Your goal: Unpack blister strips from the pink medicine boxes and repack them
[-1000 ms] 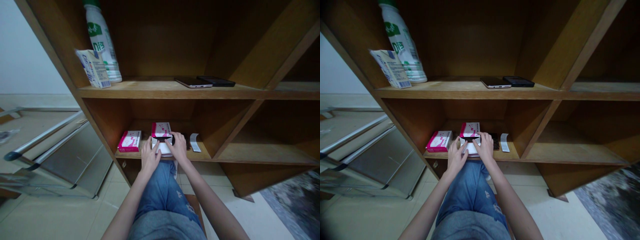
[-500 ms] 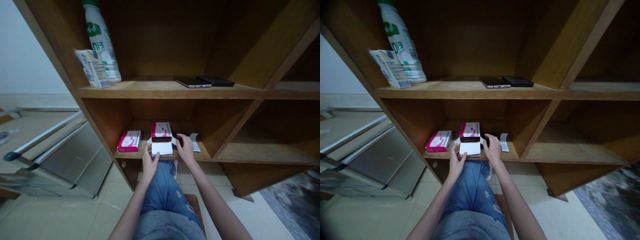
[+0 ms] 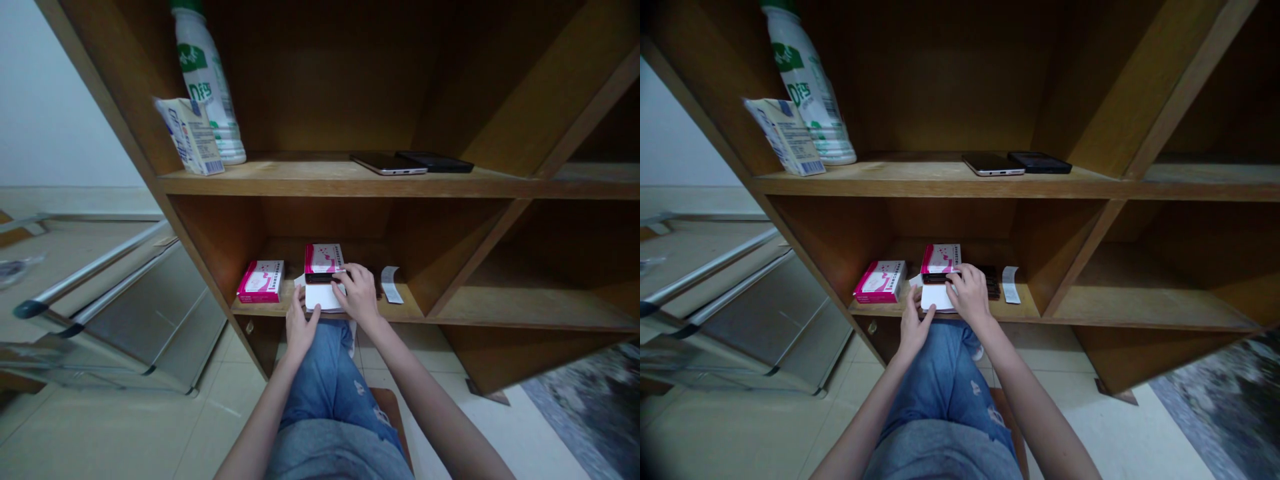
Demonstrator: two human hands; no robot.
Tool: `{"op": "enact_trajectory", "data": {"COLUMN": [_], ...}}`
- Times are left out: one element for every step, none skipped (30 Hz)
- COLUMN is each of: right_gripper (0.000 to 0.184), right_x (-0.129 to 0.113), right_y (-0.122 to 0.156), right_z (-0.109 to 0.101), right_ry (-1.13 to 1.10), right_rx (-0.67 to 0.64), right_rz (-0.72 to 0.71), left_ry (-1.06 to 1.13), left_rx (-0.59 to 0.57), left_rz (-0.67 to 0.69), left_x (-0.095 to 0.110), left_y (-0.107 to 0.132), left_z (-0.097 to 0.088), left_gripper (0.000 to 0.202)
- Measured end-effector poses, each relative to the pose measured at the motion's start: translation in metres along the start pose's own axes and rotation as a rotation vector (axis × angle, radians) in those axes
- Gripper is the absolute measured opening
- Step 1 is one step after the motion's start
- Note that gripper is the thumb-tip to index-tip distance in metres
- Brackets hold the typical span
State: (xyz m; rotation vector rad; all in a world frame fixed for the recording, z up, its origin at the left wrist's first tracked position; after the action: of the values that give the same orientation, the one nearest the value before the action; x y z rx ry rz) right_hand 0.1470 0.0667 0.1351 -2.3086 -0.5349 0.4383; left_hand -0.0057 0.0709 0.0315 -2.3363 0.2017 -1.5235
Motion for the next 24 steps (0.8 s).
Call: {"op": "enact_trajectory", "data": {"right_gripper": [0.017,0.016,0.015,0.014,0.014,0.013,0.012,0.012,0.012,0.012,0.012,0.012,0.012,0.012,0.012,0.012,0.012,0.012,0.012,0.012,0.012,0.012,0.011,0.011], "right_x": [-0.005,-0.009,-0.012,-0.014,-0.015,-0.016,-0.016,-0.016,-0.015,-0.015,-0.015,-0.015,-0.016,-0.016,-0.017,-0.018,-0.018,-0.019,-0.02,-0.021,-0.023,-0.024,-0.025,-0.027], "right_y": [-0.003,-0.006,-0.009,-0.011,-0.012,-0.014,-0.015,-0.016,-0.017,-0.018,-0.018,-0.019,-0.019,-0.019,-0.019,-0.019,-0.019,-0.018,-0.017,-0.015,-0.013,-0.011,-0.008,-0.005], "right_z": [0.005,0.01,0.015,0.019,0.021,0.023,0.025,0.025,0.026,0.027,0.027,0.027,0.027,0.027,0.027,0.026,0.025,0.023,0.022,0.02,0.018,0.016,0.014,0.012], "right_ry": [0.042,0.081,0.116,0.146,0.172,0.194,0.213,0.229,0.242,0.25,0.254,0.256,0.255,0.253,0.249,0.245,0.24,0.232,0.223,0.211,0.197,0.183,0.17,0.161], "right_rx": [-0.039,-0.073,-0.101,-0.12,-0.134,-0.14,-0.141,-0.139,-0.136,-0.132,-0.128,-0.125,-0.12,-0.113,-0.105,-0.096,-0.088,-0.08,-0.071,-0.062,-0.053,-0.044,-0.037,-0.031], "right_rz": [-0.033,-0.058,-0.075,-0.085,-0.092,-0.096,-0.1,-0.103,-0.107,-0.112,-0.121,-0.133,-0.149,-0.165,-0.179,-0.191,-0.2,-0.208,-0.216,-0.225,-0.233,-0.241,-0.248,-0.255], "left_ry": [-0.02,-0.04,-0.06,-0.076,-0.088,-0.095,-0.099,-0.099,-0.1,-0.102,-0.106,-0.111,-0.117,-0.124,-0.13,-0.135,-0.14,-0.145,-0.151,-0.157,-0.164,-0.17,-0.173,-0.173], "left_rx": [0.0,0.0,-0.001,-0.003,-0.005,-0.007,-0.007,-0.007,-0.007,-0.007,-0.007,-0.007,-0.006,-0.006,-0.007,-0.008,-0.009,-0.01,-0.007,-0.001,0.005,0.011,0.01,0.004], "left_rz": [0.006,0.009,0.009,0.006,0.002,-0.001,-0.005,-0.007,-0.01,-0.012,-0.014,-0.015,-0.016,-0.016,-0.015,-0.015,-0.015,-0.016,-0.017,-0.017,-0.016,-0.015,-0.013,-0.011], "left_x": [0.001,0.002,0.003,0.003,0.003,0.002,0.002,0.002,0.001,0.001,0.001,0.001,0.0,0.0,0.0,0.0,0.0,0.0,0.0,0.0,0.0,0.0,0.0,0.0], "left_y": [0.0,0.0,0.001,0.001,0.001,0.001,0.001,0.001,0.002,0.002,0.002,0.002,0.002,0.002,0.002,0.002,0.001,0.001,0.001,0.001,0.001,0.002,0.002,0.003], "left_z": [0.0,0.0,0.0,0.0,0.001,0.001,0.001,0.002,0.002,0.002,0.002,0.003,0.003,0.003,0.003,0.003,0.004,0.004,0.004,0.004,0.003,0.003,0.003,0.003], "left_gripper": [0.067,0.067,0.067,0.066,0.066,0.066,0.066,0.066,0.066,0.066,0.066,0.066,0.066,0.066,0.067,0.067,0.067,0.068,0.068,0.068,0.068,0.069,0.069,0.069]}}
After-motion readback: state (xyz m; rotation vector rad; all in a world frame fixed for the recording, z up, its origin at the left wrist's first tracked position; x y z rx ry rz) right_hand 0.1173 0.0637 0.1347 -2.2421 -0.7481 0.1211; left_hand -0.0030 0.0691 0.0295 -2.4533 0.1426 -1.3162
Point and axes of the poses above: each hand's wrist, its own y-axis away from the middle knuckle, its own z-axis out of the palm, x = y × z, the point moved 9 cm from there along -y, towards the middle knuckle, and after that the axes turned 5 degrees about -x, right-handed, at the moved point
